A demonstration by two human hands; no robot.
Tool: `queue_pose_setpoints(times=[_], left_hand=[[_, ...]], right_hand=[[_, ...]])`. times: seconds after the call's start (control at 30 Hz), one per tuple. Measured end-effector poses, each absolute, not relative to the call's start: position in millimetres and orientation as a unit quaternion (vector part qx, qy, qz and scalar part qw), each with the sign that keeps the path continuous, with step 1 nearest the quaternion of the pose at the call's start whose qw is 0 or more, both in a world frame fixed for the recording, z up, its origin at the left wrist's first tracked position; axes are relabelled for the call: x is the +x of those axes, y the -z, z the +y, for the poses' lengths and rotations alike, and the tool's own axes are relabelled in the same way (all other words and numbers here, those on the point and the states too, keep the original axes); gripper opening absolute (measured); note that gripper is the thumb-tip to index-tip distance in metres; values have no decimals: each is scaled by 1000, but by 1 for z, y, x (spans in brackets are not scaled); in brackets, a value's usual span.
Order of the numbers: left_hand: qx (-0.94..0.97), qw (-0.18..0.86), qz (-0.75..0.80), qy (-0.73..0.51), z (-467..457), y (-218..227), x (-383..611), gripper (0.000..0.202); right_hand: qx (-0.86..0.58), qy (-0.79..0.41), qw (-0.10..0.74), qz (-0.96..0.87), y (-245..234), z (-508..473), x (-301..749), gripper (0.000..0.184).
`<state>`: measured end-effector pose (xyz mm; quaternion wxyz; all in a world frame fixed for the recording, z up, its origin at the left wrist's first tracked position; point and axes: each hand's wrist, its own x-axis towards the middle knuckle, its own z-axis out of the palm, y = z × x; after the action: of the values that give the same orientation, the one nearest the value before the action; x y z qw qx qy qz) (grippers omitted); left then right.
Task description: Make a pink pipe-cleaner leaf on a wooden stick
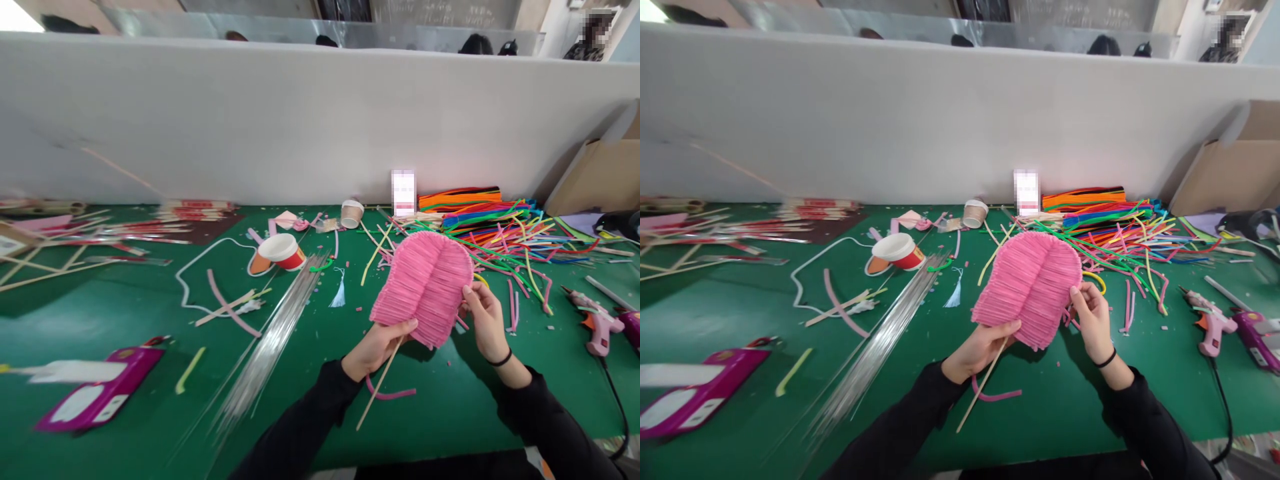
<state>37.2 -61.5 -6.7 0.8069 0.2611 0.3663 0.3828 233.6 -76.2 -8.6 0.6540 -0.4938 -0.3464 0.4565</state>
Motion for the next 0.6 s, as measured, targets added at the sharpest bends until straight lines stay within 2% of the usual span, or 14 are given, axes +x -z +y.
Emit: queue_pose_setpoints(times=[0.17, 0.33, 0.6], left_hand=[[258, 815, 374, -359, -61, 11, 32, 75], [266, 820, 374, -342, -60, 13, 30, 67], [286, 818, 344, -361, -58, 11, 29, 63]], right_hand=[[-496, -429, 674, -340, 7, -74, 242, 29], [-503, -415, 682, -331, 6, -72, 250, 29], [-484, -477, 646, -347, 0, -74, 246, 31]])
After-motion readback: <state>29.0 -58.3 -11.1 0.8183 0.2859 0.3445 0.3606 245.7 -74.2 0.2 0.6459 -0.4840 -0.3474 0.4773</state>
